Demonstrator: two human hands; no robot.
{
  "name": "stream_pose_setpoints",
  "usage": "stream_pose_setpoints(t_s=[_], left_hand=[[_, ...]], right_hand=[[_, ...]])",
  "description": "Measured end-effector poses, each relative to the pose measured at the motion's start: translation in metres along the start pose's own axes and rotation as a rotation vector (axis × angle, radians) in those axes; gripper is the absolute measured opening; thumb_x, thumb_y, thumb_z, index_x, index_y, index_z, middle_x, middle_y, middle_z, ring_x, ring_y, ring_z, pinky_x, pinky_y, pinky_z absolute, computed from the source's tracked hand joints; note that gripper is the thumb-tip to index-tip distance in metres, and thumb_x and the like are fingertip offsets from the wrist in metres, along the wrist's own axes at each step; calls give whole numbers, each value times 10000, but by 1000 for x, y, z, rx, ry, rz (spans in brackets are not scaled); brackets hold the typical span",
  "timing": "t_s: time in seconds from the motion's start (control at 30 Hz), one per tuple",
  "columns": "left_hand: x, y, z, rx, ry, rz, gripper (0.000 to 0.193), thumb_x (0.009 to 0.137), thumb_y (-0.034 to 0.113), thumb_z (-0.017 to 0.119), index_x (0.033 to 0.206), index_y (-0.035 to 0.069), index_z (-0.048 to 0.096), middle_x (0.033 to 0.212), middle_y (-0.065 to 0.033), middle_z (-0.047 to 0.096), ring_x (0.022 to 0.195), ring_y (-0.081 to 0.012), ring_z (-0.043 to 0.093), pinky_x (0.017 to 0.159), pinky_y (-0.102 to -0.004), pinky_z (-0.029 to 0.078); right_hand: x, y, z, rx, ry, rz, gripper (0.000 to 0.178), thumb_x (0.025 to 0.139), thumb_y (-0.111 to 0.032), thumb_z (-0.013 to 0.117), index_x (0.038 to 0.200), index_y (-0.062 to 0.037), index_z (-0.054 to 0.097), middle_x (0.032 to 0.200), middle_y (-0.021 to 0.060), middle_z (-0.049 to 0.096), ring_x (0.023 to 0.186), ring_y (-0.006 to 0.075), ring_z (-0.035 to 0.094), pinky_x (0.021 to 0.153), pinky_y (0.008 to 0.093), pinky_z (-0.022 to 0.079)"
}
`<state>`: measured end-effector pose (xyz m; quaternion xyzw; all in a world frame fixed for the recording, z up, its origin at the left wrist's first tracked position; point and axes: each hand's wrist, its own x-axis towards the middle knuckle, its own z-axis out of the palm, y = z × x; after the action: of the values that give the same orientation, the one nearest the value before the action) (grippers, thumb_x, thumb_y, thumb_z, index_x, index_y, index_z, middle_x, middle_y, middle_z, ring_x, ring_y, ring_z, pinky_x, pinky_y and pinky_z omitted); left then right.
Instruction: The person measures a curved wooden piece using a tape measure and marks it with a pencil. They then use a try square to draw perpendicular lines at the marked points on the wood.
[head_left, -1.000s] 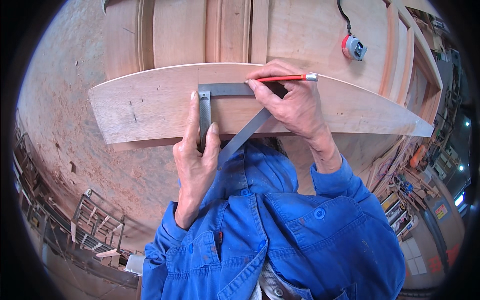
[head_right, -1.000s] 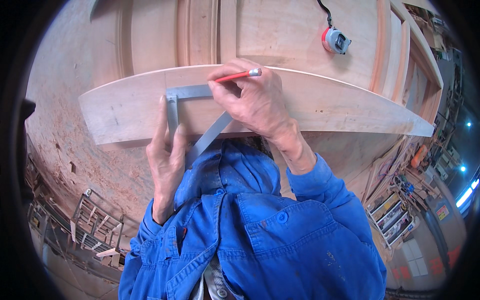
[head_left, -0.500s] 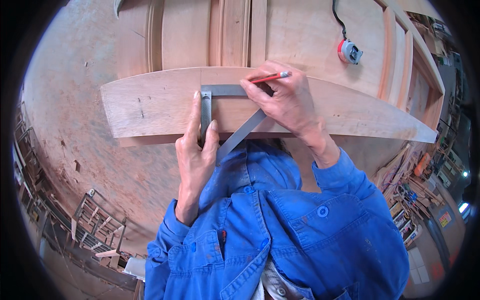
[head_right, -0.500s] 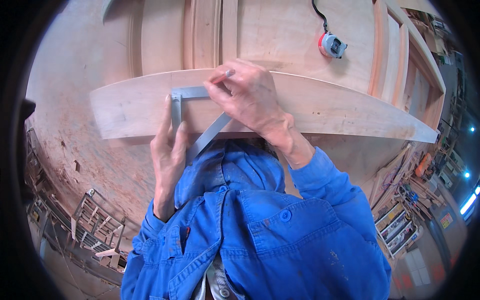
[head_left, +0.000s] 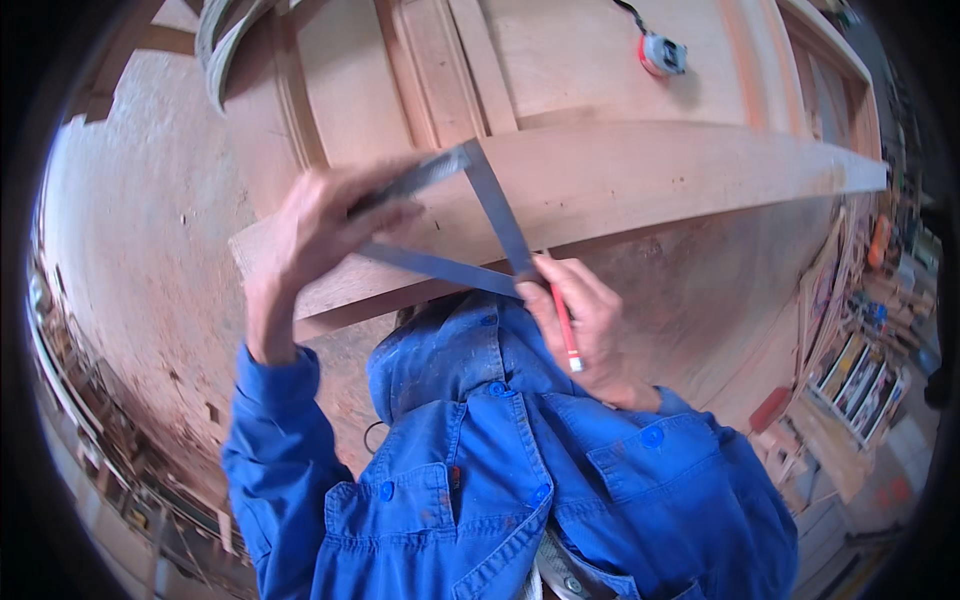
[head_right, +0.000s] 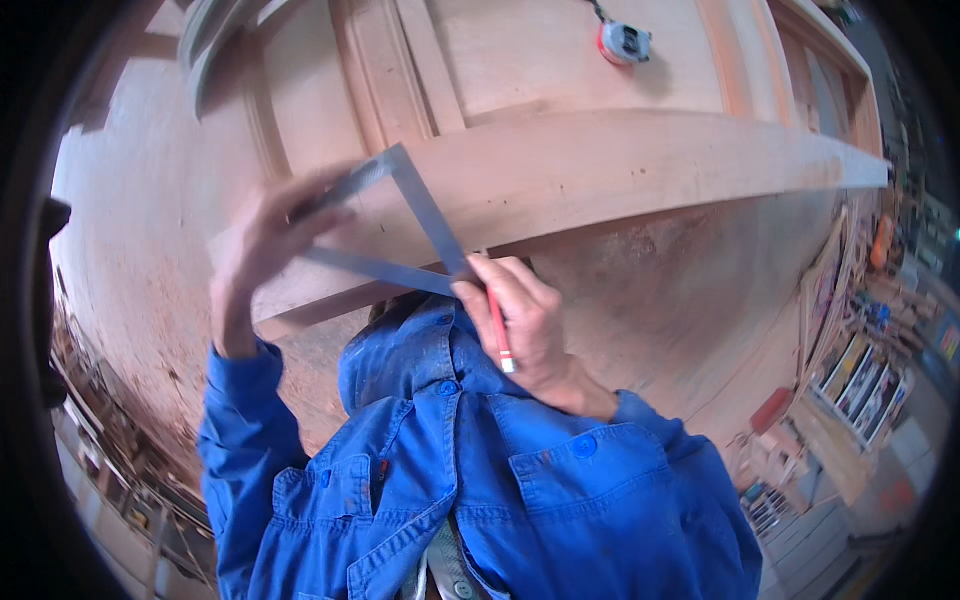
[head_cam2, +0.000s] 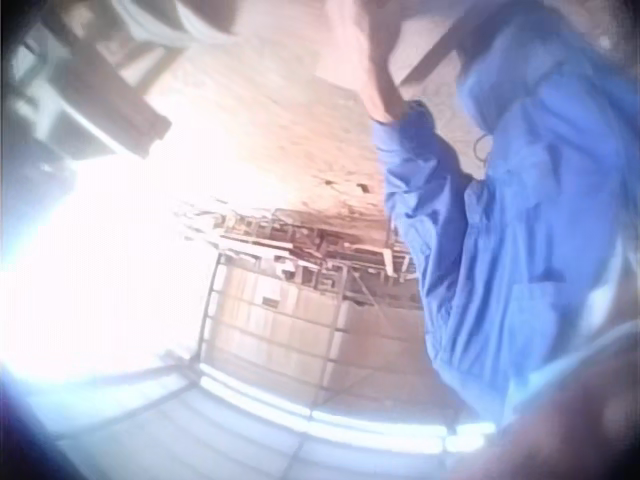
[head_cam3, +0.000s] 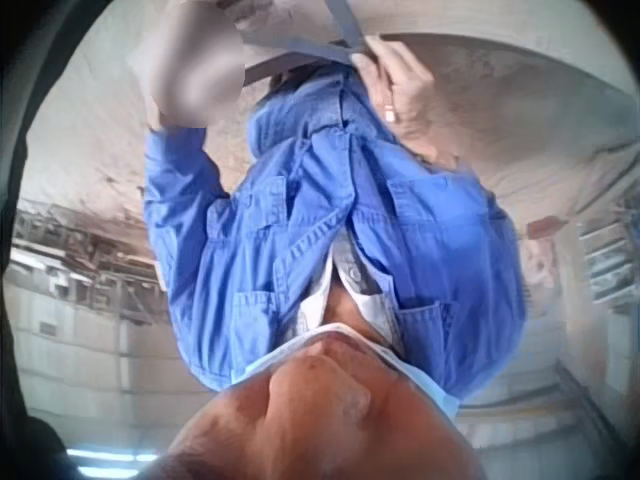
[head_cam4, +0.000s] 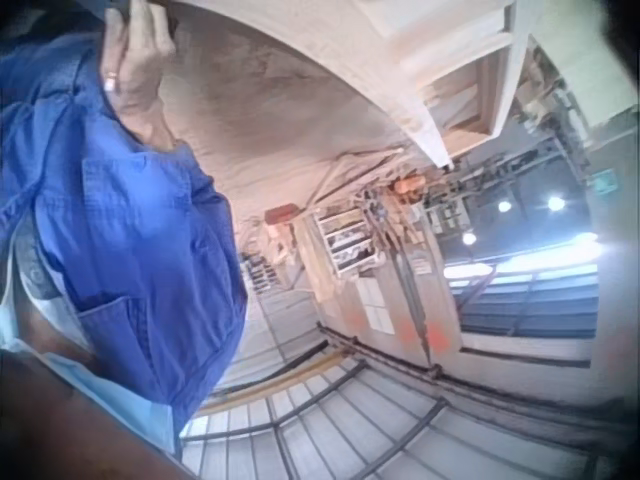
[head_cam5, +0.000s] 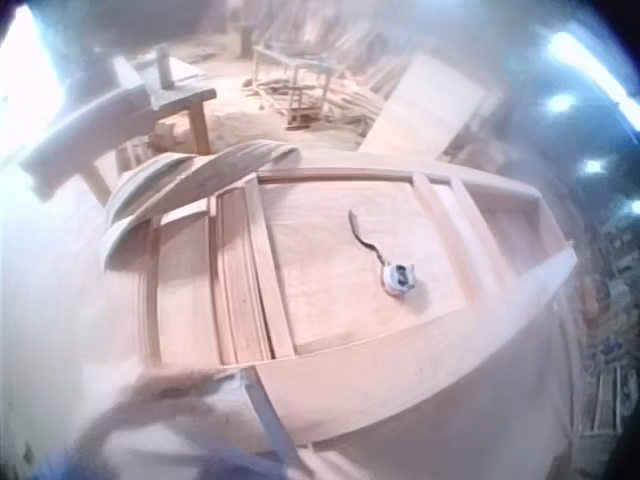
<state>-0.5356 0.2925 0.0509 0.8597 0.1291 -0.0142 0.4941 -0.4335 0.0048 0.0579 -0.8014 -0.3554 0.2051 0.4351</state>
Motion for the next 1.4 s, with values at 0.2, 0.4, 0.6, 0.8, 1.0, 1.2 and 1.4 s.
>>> stream_pose_setpoints(t_s=[0.2, 0.4, 0.6, 0.8, 1.0, 1.2, 1.4], left_hand=[[49, -15, -13, 247, -8, 55, 292, 992, 254, 703, 1212, 69, 755, 811, -100, 620, 682, -234, 657, 615, -379, 517], [28, -23, 9, 327, 101, 67, 309, 980, 284, 719, 1232, 109, 758, 846, -98, 616, 746, -252, 641, 677, -397, 522], [23, -26, 17, 349, 137, 19, 324, 976, 249, 716, 1271, 117, 741, 887, -117, 608, 810, -273, 640, 744, -402, 520], [27, -25, 19, 331, 128, 5, 336, 992, 214, 690, 1308, 101, 719, 927, -122, 618, 856, -297, 644, 792, -410, 522], [28, -28, 21, 342, 118, 45, 344, 995, 185, 675, 1321, 80, 707, 953, -129, 621, 888, -300, 650, 810, -411, 525], [28, -27, 22, 323, 129, 64, 337, 998, 167, 663, 1318, 72, 707, 951, -129, 618, 890, -300, 647, 820, -413, 526], [29, -25, 21, 334, 125, 59, 333, 990, 165, 675, 1307, 68, 706, 960, -127, 624, 887, -303, 647, 813, -407, 528]], right_hand=[[-28, -3, 49, -47, 259, 2, 306, 932, -20, 740, 1226, 43, 684, 966, 139, 659, 787, 235, 696, 676, 351, 577], [-37, 10, 50, -77, 365, 0, 295, 932, -13, 728, 1222, 33, 691, 1014, 151, 688, 840, 281, 695, 717, 372, 574], [-8, 20, 58, -218, 331, -212, 430, 823, -55, 819, 1242, -49, 721, 1206, 116, 723, 1140, 307, 652, 972, 417, 532], [-5, 36, 64, -197, 224, -252, 457, 851, -86, 825, 1291, -113, 708, 1358, 53, 708, 1254, 252, 616, 1063, 403, 483], [-3, 40, 64, -159, 247, -277, 449, 851, -77, 821, 1285, -106, 709, 1349, 61, 707, 1248, 255, 613, 1052, 407, 490], [-1, 39, 63, -145, 261, -291, 458, 833, -55, 822, 1276, -94, 710, 1326, 73, 707, 1225, 258, 610, 1036, 409, 494], [-3, 40, 64, -157, 260, -289, 470, 824, -51, 827, 1277, -92, 709, 1328, 73, 706, 1219, 260, 614, 1030, 410, 498]])
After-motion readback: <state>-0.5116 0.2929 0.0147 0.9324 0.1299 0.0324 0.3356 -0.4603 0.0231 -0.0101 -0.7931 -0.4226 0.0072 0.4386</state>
